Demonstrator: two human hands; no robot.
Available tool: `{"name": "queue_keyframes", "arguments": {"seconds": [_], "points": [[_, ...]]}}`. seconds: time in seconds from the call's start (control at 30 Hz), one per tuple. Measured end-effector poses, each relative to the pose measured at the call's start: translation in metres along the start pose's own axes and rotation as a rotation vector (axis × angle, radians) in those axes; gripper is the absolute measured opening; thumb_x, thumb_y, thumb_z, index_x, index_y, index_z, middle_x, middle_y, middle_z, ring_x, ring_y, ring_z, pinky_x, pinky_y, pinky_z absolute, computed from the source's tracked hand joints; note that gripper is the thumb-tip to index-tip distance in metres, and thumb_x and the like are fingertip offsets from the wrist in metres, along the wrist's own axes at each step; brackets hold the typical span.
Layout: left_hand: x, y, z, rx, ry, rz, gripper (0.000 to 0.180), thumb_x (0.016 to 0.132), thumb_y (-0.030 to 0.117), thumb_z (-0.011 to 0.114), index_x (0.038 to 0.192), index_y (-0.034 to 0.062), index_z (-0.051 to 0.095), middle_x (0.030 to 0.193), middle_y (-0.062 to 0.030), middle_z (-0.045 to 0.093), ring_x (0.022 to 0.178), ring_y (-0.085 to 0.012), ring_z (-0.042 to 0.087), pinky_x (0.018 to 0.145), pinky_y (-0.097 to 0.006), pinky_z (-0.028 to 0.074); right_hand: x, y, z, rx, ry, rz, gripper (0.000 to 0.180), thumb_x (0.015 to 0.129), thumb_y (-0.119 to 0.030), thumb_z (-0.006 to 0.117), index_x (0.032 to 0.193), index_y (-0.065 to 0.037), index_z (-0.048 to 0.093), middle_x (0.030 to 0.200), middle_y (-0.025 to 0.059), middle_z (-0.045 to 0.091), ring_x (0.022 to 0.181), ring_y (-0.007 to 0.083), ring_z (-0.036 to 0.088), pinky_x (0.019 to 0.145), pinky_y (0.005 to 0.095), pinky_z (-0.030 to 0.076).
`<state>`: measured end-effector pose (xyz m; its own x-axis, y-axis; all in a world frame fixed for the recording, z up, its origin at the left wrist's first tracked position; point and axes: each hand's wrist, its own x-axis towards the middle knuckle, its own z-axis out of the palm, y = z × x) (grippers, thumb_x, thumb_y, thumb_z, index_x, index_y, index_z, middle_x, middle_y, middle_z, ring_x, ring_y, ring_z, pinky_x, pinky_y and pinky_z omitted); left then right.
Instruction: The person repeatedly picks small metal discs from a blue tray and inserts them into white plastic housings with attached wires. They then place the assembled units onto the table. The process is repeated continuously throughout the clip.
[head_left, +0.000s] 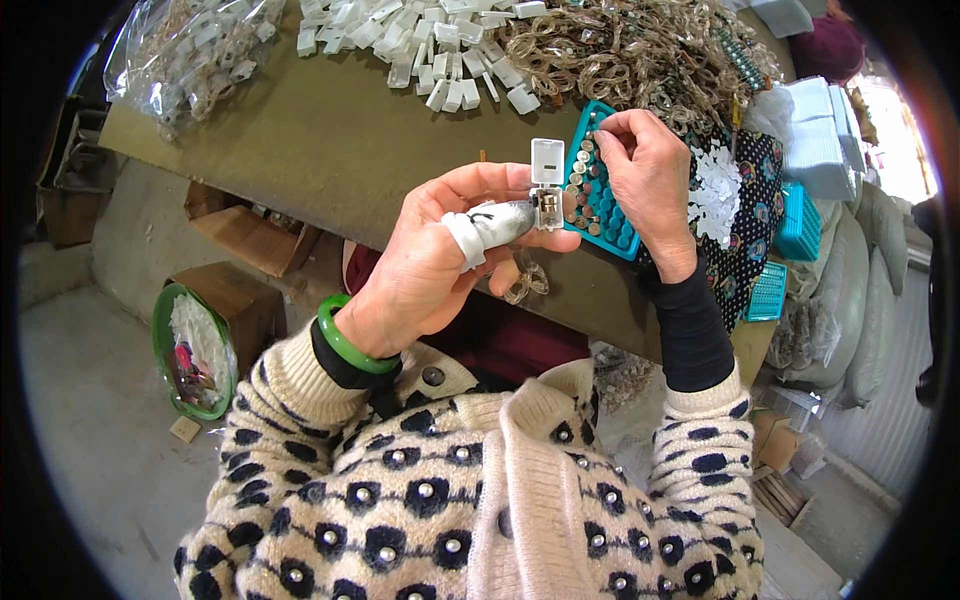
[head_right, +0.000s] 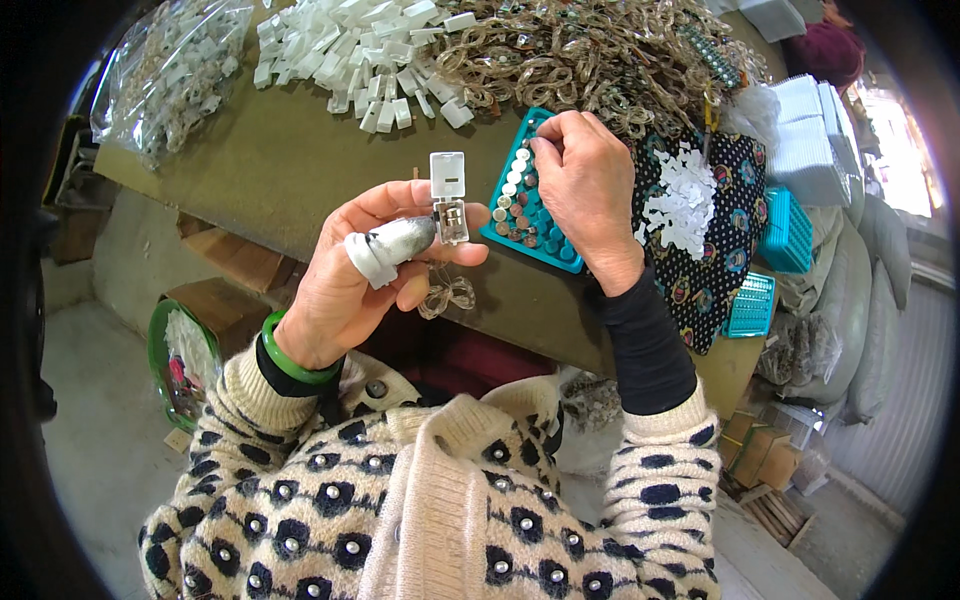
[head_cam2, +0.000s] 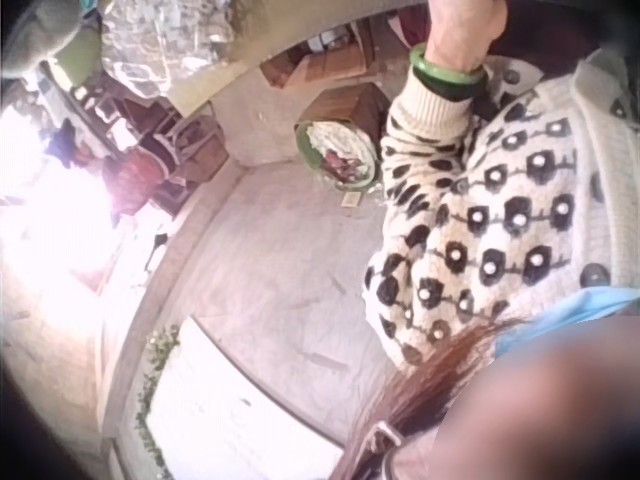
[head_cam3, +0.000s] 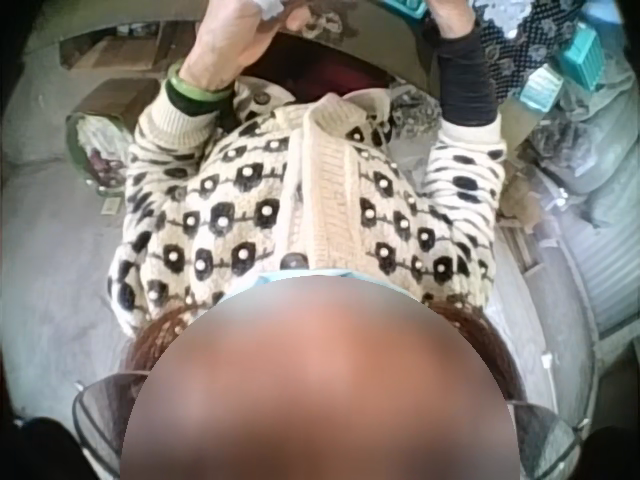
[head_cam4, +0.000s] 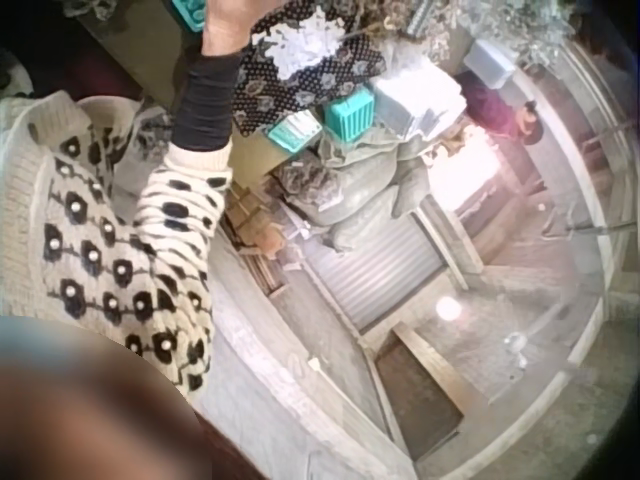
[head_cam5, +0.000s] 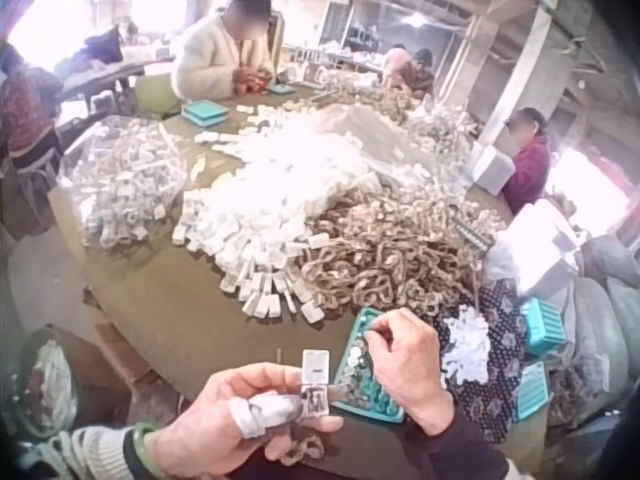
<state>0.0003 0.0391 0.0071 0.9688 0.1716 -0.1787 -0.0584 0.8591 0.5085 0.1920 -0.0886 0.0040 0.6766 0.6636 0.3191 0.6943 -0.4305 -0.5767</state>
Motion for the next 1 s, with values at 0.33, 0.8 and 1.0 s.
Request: {"name": "queue_keyframes", "arguments": {"seconds": [0.33, 0.8, 1.0], "points": [[-0.001, -0.004, -0.007, -0.066, 0.039, -0.059, 0.025, 0.093, 0.005, 0.062, 0.118, 0.0006, 0.061, 0.107, -0.0146, 0.068, 0.087, -0.0238, 0.072, 0.044, -0.020, 0.045, -0.053, -0.066, -0.009, 0.244, 0.124, -0.269, 0.010, 0.086, 0.001, 0.068, 0.093, 0.000, 0.062, 0.086, 0.0114, 0.062, 0.075, 0.0240, 0.061, 0.068, 0.0313, 0.050], [-0.009, -0.020, 0.000, 0.059, 0.129, 0.058, 0.021, 0.093, 0.007, 0.061, 0.113, 0.0021, 0.065, 0.089, -0.0071, 0.065, 0.061, -0.0090, 0.055, 0.044, -0.019, 0.035, -0.060, -0.070, -0.009, 0.175, 0.037, -0.375, 0.011, 0.087, 0.002, 0.067, 0.096, 0.001, 0.061, 0.086, 0.0135, 0.063, 0.076, 0.0255, 0.062, 0.070, 0.0314, 0.051], [-0.011, -0.017, 0.005, 0.117, 0.139, 0.068, 0.018, 0.092, 0.006, 0.063, 0.109, 0.0023, 0.067, 0.085, -0.0049, 0.065, 0.058, -0.0074, 0.053, 0.045, -0.019, 0.035, -0.061, -0.066, -0.019, 0.406, -0.165, -0.229, 0.012, 0.088, 0.001, 0.067, 0.096, 0.000, 0.058, 0.092, 0.0078, 0.062, 0.079, 0.0175, 0.059, 0.071, 0.0290, 0.049]]}}
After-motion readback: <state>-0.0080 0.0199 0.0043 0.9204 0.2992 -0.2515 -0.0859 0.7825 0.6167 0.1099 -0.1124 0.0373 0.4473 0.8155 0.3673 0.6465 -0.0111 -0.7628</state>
